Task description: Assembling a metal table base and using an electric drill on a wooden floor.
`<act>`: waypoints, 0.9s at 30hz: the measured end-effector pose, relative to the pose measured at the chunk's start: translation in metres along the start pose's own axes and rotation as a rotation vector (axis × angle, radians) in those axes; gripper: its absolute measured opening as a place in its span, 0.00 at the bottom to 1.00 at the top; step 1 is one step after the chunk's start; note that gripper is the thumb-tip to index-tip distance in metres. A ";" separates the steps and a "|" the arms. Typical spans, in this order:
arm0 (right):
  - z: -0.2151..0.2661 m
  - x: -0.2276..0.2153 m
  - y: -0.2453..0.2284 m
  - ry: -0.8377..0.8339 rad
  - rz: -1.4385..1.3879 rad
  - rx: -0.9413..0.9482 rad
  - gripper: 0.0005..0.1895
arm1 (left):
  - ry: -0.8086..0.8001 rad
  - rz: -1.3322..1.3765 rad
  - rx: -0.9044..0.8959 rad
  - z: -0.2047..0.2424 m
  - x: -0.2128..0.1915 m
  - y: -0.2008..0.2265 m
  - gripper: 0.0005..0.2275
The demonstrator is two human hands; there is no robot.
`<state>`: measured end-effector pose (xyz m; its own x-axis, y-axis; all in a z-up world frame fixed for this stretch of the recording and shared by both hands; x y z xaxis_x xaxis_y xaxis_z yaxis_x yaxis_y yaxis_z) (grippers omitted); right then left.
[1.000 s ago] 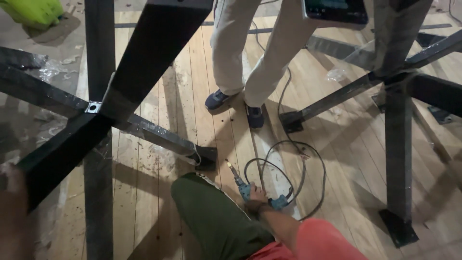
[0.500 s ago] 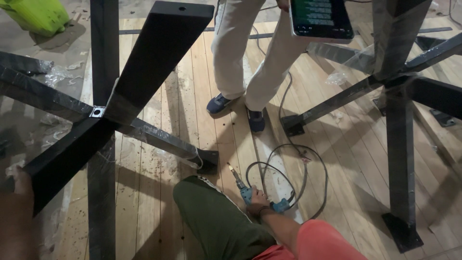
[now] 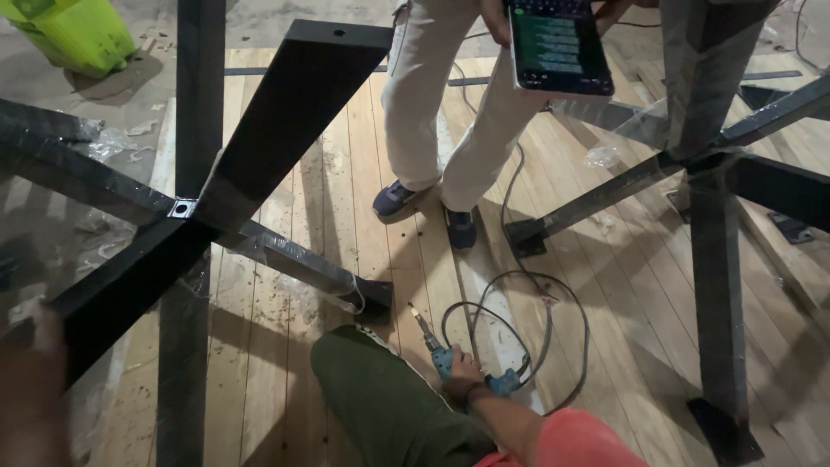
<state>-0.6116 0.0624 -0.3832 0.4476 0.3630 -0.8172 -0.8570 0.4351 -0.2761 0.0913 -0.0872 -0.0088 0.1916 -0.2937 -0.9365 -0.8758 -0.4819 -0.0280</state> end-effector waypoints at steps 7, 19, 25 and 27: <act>-0.014 0.016 0.010 0.006 -0.004 -0.013 0.53 | 0.199 -0.729 0.408 0.015 -0.016 0.038 0.20; -0.015 0.018 0.008 0.019 0.061 -0.008 0.55 | -0.093 -0.186 -0.111 0.006 -0.038 0.018 0.24; -0.008 0.008 0.006 0.024 0.048 0.023 0.56 | 0.122 -0.458 0.328 0.011 -0.046 0.050 0.11; -0.003 0.006 0.003 -0.027 0.046 0.035 0.58 | 0.106 -0.174 0.094 0.005 -0.042 0.027 0.25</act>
<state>-0.6123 0.0631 -0.3904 0.4149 0.4053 -0.8146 -0.8678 0.4454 -0.2204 0.0571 -0.0832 0.0282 0.3847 -0.2999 -0.8730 -0.8617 -0.4557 -0.2232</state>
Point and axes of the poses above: each hand's wrist, its own z-axis away from the middle knuckle, its own x-axis out of the palm, y = z × x, the point moved 9 cm from there along -z, towards the middle knuckle, and after that the axes turned 1 degree about -z, right-handed, at the moved point
